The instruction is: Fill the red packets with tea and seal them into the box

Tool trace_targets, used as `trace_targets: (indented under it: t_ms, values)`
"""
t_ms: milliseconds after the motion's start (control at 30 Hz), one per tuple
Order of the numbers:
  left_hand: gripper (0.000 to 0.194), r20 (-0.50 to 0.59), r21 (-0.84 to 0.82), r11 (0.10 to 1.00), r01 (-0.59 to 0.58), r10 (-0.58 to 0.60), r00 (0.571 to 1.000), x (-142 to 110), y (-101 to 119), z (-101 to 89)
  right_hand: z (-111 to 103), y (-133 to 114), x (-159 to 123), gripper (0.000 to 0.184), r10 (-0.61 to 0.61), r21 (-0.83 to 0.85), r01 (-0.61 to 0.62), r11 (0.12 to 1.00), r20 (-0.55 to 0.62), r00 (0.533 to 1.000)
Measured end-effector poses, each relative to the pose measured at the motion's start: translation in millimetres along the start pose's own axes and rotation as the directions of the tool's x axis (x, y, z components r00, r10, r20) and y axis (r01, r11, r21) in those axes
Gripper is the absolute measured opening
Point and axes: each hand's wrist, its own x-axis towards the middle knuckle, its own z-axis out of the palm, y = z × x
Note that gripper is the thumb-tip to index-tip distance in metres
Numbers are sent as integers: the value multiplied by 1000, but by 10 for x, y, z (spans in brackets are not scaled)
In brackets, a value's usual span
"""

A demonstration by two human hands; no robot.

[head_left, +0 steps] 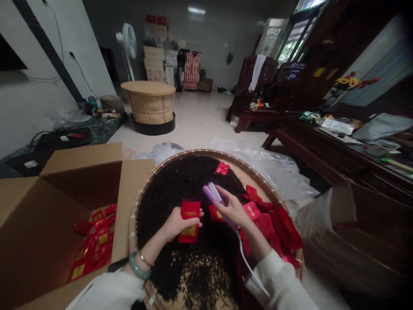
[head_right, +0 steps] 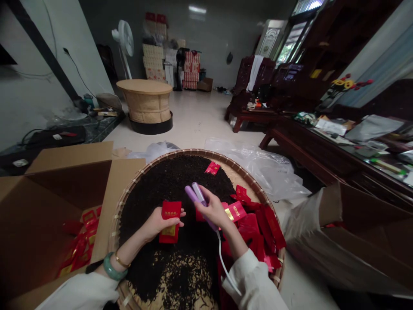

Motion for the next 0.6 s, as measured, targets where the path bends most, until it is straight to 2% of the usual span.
trace_targets:
  t_ms: [67, 133, 267, 367, 433, 600]
  values:
    - [51, 31, 57, 998, 0, -2, 1000, -9, -2, 6, 0, -203, -10, 61, -28, 37, 22, 999, 169, 985]
    - [43, 72, 117, 993, -14, 5, 997, -21, -1, 5, 39, -367, -5, 64, -48, -29, 60, 998, 322, 946]
    - [31, 127, 200, 979, -43, 18, 992, -43, 8, -2, 118, -539, 25, 58, -71, -246, 215, 945, 489, 869]
    - [27, 125, 219, 974, -49, 22, 992, -46, 7, 2, 123, -603, 16, 51, -49, -364, 287, 886, 543, 839]
    - [27, 104, 205, 978, -23, 2, 995, -38, -3, 7, 110, -634, -6, 45, -46, -385, 301, 873, 549, 835]
    - [34, 80, 173, 984, -30, 17, 997, -11, -41, 2, 104, -624, -50, 30, -83, -308, 259, 915, 484, 871]
